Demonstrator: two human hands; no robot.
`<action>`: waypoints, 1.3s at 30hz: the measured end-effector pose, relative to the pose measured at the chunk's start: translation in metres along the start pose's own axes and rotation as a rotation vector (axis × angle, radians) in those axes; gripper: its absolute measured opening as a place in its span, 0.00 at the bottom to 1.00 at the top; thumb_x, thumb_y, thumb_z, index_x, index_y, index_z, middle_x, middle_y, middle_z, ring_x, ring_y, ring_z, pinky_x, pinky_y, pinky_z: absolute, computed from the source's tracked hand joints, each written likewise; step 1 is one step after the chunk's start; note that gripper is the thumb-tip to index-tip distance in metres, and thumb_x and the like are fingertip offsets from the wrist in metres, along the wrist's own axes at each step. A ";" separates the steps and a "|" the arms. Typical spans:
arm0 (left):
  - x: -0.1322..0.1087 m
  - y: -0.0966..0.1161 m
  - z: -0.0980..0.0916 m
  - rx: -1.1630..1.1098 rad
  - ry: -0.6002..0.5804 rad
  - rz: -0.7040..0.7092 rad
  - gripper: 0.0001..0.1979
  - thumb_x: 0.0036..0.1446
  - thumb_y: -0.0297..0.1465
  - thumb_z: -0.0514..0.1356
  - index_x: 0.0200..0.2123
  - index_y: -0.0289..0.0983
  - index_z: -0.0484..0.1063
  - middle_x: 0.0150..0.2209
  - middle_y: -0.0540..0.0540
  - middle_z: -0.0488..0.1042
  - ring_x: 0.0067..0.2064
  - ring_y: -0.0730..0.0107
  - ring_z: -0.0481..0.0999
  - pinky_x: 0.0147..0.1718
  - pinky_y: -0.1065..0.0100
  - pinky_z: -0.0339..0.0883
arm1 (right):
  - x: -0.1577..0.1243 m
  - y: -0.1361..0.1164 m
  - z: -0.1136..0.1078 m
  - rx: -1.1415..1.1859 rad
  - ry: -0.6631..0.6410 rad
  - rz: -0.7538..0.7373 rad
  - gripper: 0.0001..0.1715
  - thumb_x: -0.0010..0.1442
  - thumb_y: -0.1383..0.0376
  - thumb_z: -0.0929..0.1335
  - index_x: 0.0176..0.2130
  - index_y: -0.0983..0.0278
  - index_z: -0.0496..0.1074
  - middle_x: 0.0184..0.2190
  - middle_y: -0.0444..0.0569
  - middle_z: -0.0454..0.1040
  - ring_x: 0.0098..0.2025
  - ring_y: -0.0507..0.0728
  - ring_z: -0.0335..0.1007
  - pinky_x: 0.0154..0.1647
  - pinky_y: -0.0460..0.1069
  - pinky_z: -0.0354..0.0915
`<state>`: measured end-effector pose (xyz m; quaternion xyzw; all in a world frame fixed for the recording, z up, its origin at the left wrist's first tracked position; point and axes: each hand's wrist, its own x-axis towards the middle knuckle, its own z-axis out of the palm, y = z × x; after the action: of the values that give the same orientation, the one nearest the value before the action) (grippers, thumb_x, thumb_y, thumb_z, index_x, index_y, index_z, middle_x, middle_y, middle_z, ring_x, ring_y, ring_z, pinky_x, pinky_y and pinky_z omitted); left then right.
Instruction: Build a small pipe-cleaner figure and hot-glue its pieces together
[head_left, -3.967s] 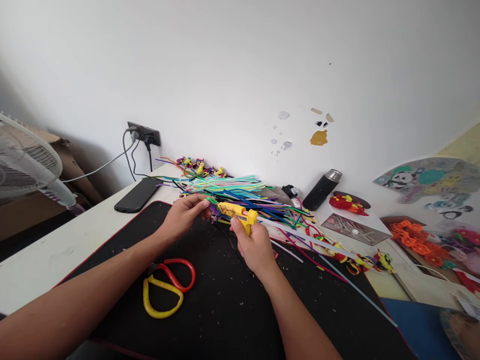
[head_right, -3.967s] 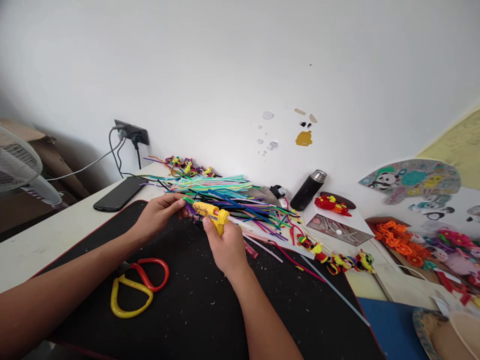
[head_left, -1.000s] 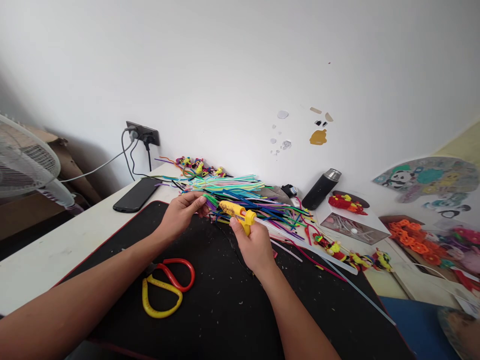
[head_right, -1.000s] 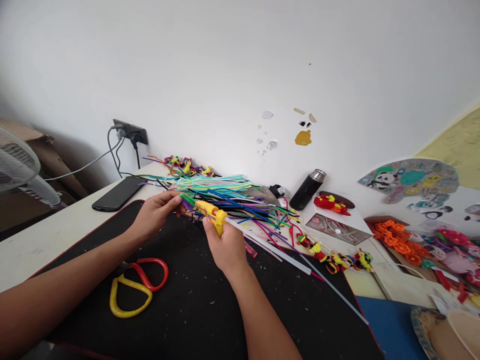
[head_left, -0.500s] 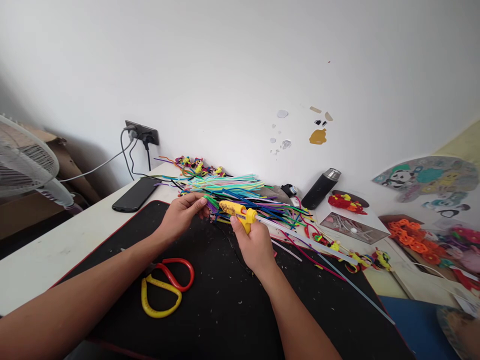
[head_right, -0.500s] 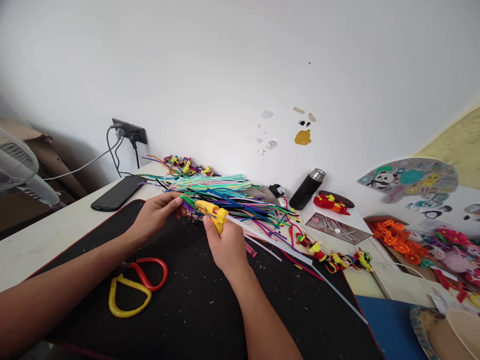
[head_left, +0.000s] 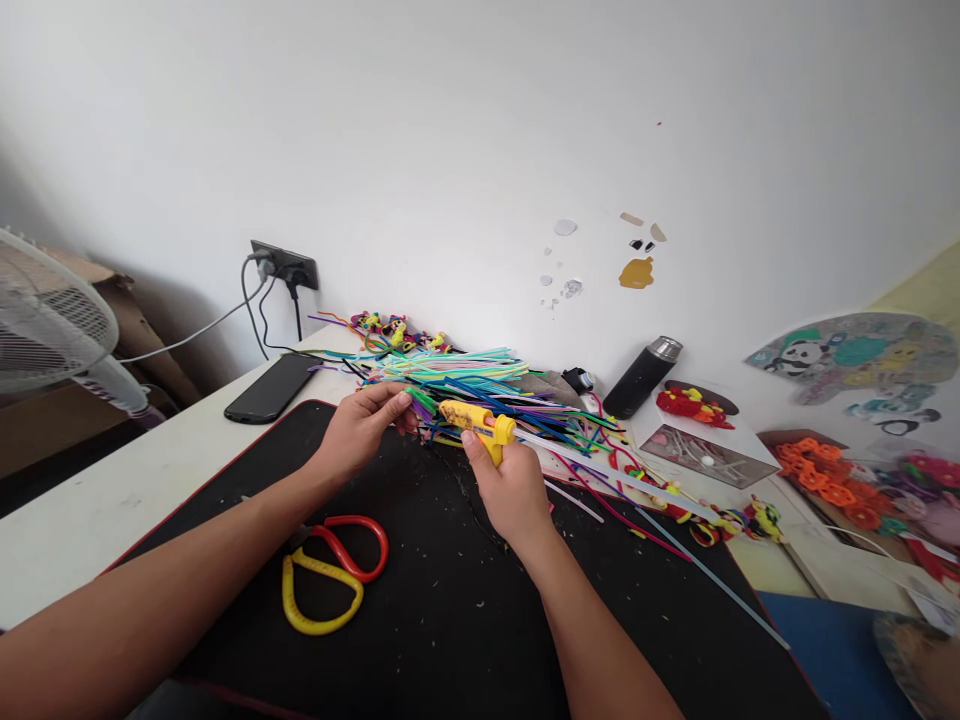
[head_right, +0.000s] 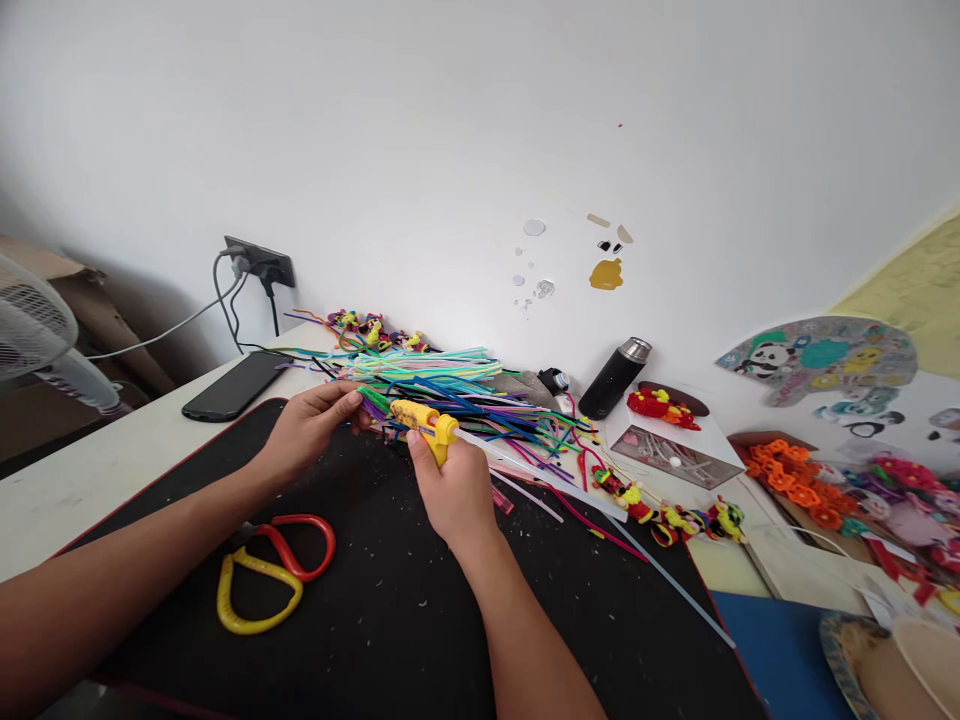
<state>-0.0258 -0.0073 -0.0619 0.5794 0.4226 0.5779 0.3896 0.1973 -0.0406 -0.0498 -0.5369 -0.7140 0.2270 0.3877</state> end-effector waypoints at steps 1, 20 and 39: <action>0.000 0.000 0.000 -0.001 0.003 -0.001 0.23 0.58 0.52 0.67 0.31 0.37 0.78 0.25 0.46 0.79 0.28 0.65 0.75 0.30 0.65 0.70 | 0.000 0.000 0.000 0.002 0.001 0.000 0.31 0.69 0.43 0.62 0.24 0.60 0.63 0.17 0.40 0.57 0.22 0.53 0.53 0.26 0.50 0.49; 0.001 -0.001 0.000 -0.031 0.032 -0.010 0.23 0.56 0.53 0.69 0.30 0.37 0.78 0.25 0.45 0.79 0.27 0.65 0.75 0.29 0.65 0.70 | 0.000 -0.003 -0.001 -0.008 0.014 -0.006 0.31 0.68 0.43 0.62 0.23 0.60 0.63 0.16 0.40 0.56 0.21 0.54 0.55 0.25 0.49 0.50; 0.001 -0.001 -0.001 -0.018 0.006 -0.002 0.22 0.58 0.52 0.68 0.31 0.37 0.79 0.26 0.46 0.79 0.28 0.65 0.75 0.30 0.65 0.69 | -0.001 -0.002 0.000 -0.008 0.029 -0.031 0.30 0.69 0.44 0.63 0.25 0.62 0.69 0.17 0.42 0.59 0.22 0.54 0.57 0.26 0.49 0.52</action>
<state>-0.0265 -0.0062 -0.0631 0.5739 0.4192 0.5828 0.3940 0.1962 -0.0422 -0.0491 -0.5306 -0.7174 0.2104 0.3994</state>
